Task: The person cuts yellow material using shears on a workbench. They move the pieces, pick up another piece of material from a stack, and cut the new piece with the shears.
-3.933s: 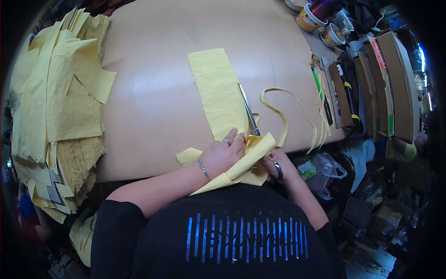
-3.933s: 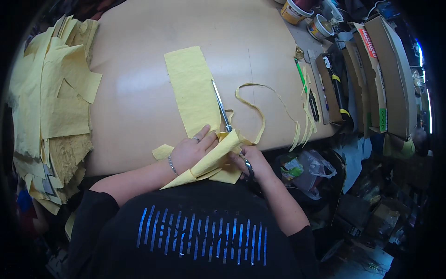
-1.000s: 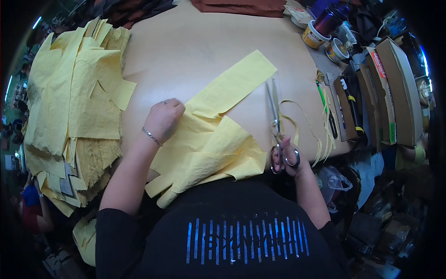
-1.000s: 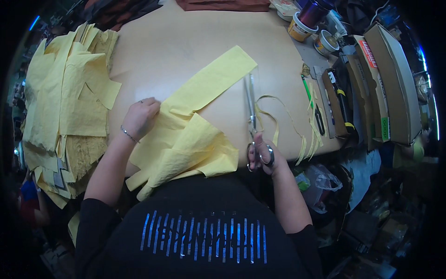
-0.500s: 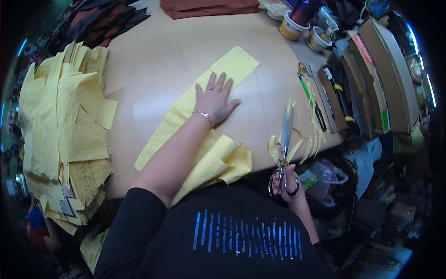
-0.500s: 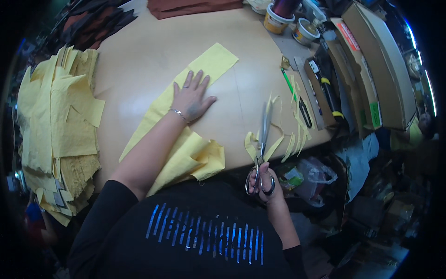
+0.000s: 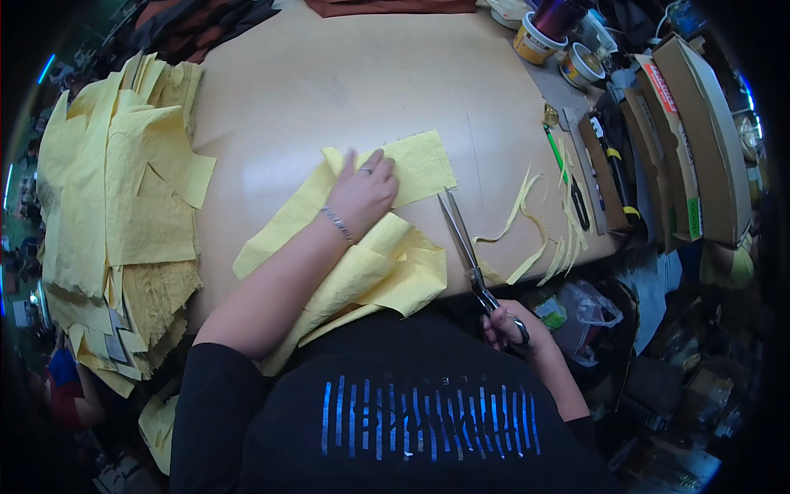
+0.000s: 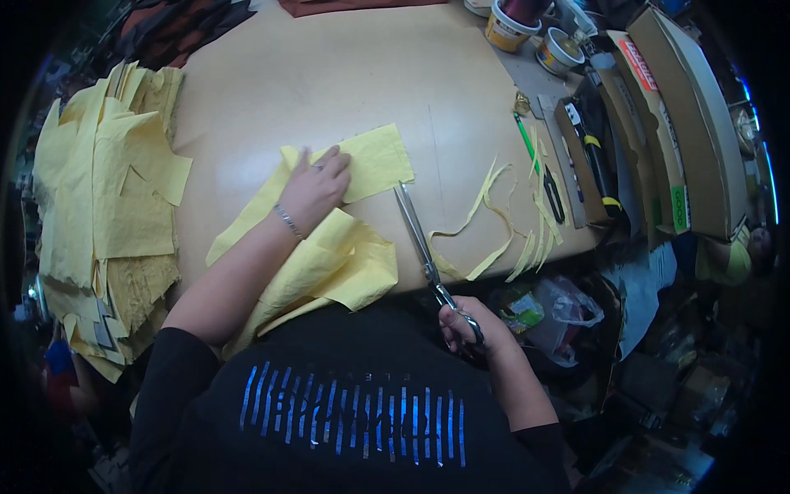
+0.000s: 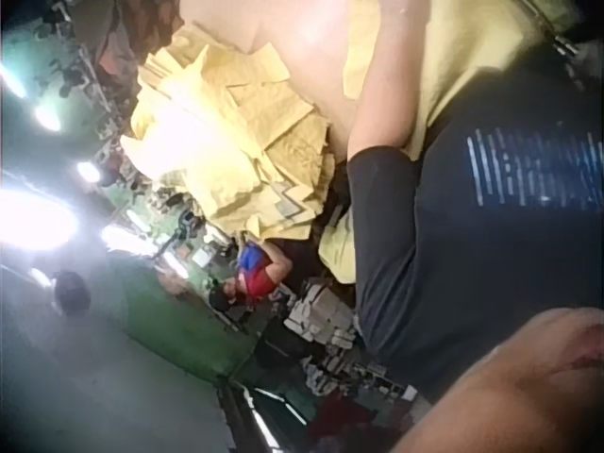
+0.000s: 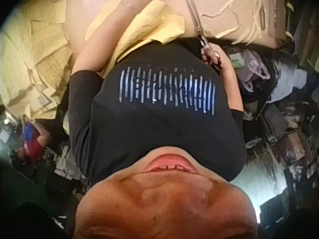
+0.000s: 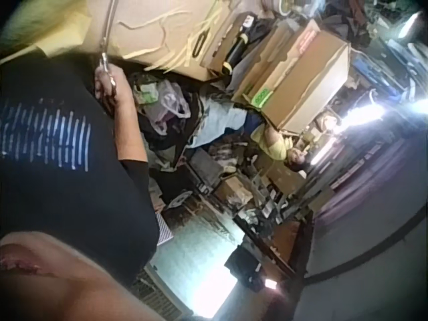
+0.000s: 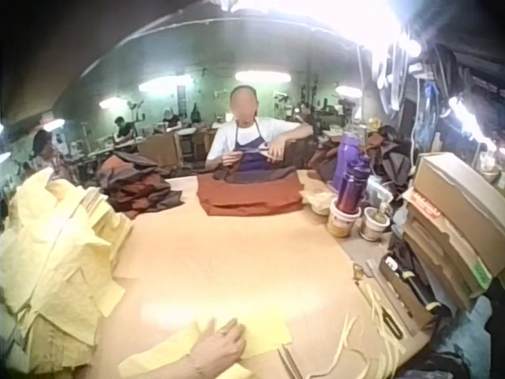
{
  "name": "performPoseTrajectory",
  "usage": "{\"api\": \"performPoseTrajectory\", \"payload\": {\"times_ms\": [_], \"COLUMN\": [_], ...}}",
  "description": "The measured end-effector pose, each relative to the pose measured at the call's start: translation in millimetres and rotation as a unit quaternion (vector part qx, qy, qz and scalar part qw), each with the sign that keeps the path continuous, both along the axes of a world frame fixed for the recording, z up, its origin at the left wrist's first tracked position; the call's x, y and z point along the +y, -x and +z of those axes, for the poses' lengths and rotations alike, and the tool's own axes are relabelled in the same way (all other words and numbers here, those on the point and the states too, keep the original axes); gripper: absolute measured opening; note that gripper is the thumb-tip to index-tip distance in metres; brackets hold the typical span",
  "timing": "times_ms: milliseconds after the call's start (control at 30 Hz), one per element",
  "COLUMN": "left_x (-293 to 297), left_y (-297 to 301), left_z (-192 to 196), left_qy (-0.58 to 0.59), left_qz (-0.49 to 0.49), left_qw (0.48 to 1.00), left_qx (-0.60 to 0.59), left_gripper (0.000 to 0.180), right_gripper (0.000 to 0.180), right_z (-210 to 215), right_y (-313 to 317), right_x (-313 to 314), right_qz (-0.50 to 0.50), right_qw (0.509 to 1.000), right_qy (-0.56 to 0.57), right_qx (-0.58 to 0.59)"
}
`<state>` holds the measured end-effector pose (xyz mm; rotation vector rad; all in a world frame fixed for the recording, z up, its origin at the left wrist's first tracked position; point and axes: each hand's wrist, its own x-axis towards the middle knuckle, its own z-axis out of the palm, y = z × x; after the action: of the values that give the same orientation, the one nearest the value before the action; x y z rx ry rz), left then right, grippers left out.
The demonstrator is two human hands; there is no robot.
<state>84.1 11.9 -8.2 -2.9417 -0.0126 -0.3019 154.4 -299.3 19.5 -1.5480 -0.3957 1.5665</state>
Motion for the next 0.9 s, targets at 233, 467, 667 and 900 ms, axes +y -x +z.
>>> {"api": "performPoseTrajectory", "payload": {"times_ms": [233,467,667,900], "left_x": [-34,-27,-23,-36], "left_y": [-33,-13,-11,-10], "left_z": [17,-11,-20,-31], "left_qy": [0.092,0.196,0.206,0.188], "left_qz": [0.099,0.026,-0.021,-0.002], "left_qw": [0.985,0.979,0.968,0.972], "left_qx": [0.108,-0.056,-0.140,-0.139], "left_gripper": [0.046,0.040,0.022,0.023], "right_gripper": [0.060,0.062,0.060,0.061], "right_z": [-13,-5,7,5], "right_y": [4,-4,2,11], "right_x": [-11,-25,-17,-2], "right_qz": [-0.091,-0.046,0.015,-0.004], "right_qw": [0.996,0.992,0.994,0.993], "right_qy": [-0.017,0.044,0.058,0.052], "right_qx": [0.007,-0.110,-0.088,-0.103]}}
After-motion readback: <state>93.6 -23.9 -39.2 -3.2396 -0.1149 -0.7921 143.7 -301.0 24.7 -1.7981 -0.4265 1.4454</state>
